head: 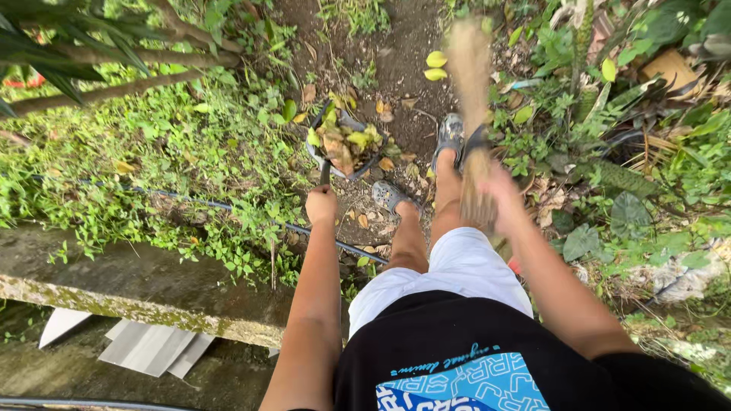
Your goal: The person sweeps leaves and dirt from a path using a broom and a dustpan, moving between various plants and garden areas.
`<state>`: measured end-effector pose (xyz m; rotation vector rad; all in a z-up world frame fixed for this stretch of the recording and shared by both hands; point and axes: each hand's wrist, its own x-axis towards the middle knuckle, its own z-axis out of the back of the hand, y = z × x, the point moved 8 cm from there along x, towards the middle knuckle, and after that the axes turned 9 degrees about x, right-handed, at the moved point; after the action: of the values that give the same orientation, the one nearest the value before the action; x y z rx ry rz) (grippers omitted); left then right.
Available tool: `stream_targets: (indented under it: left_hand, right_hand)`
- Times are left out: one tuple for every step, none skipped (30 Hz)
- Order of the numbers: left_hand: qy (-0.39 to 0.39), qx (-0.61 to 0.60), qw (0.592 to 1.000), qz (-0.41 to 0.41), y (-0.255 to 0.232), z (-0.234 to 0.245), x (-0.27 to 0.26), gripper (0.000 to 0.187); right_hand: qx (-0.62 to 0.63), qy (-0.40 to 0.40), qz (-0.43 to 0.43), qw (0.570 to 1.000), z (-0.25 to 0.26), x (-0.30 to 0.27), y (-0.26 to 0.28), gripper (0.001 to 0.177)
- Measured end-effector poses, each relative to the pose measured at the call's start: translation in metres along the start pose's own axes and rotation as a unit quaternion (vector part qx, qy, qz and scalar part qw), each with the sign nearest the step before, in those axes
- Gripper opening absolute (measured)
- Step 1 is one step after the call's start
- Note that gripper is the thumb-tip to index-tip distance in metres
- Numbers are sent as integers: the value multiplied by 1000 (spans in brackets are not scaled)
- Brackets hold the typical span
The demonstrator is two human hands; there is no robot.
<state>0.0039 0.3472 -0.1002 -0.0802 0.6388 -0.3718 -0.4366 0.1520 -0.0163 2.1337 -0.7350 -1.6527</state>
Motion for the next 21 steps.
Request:
stream_targets:
  left_hand:
    - [-2,20,1000,2,1,0,-3,25]
    - [-3,20,1000,5,2,2,-5,25]
    - [10,23,1000,-2,2,1,-7,26]
    - [23,25,999,-7,2,-2,-10,28]
    - [23,22,999,-3,3,-3,-12,28]
    - [24,23,999,-6,3,-3,-13,29]
    - [25,23,999,-8,3,-2,-14,29]
    - [24,22,999,-9,-1,-2,-13,29]
    - [22,20,1000,-6,-4,-1,-12,31]
    - [23,18,1000,-2,-6,-1,-15,32]
    - [26,18,999,-2,-8,0,-16,32]
    - [44,15,999,24,-9,0,-16,33]
    - [62,12,997,51,-9,0,-17,33]
    - [60,9,997,51,-14,5,-16,33]
    - [47,15,998,45,-18,11,-15,31]
    - [37,22,998,40,-19,15,-18,30]
    - [39,22,998,41,-18,15,-22,30]
    - [46,18,998,39,-19,14,-22,31]
    - [53,14,998,36,-19,12,-22,32]
    - [52,14,998,38,-18,10,-23,32]
    - [44,12,999,29,-18,7,-23,31]
  right_hand:
    - [-38,-23,55,998,8,26,18,73]
    - [-32,-28,65,997,13,55,32,68]
    - [-21,-20,48,998,15,81,38,64]
    - [-16,-17,23,999,16,103,40,60]
    - [-24,-10,-13,1000,14,115,32,55]
    - [-54,6,-61,997,10,117,14,51]
    - [-86,24,-107,990,4,108,-8,47]
    - [-122,41,-137,982,2,90,-25,43]
    - [-151,20,-143,978,6,65,-36,57]
    - [-180,-4,-151,972,14,34,-43,73]
    - [-148,35,-185,971,14,7,-45,75]
    - [-114,75,-215,967,14,-19,-42,78]
    - [-78,66,-242,965,25,-47,-34,81]
    - [-42,60,-268,961,31,-69,-25,83]
    - [-69,57,-269,959,34,-80,-16,83]
    - [-94,51,-273,956,38,-89,-11,84]
    - [-95,50,-275,955,39,-92,-7,84]
    - [-60,17,-226,972,44,-86,5,84]
    - [-25,-15,-177,984,50,-78,14,85]
    - [4,-25,-136,990,52,-59,19,85]
    - [34,-33,-96,994,52,-31,24,86]
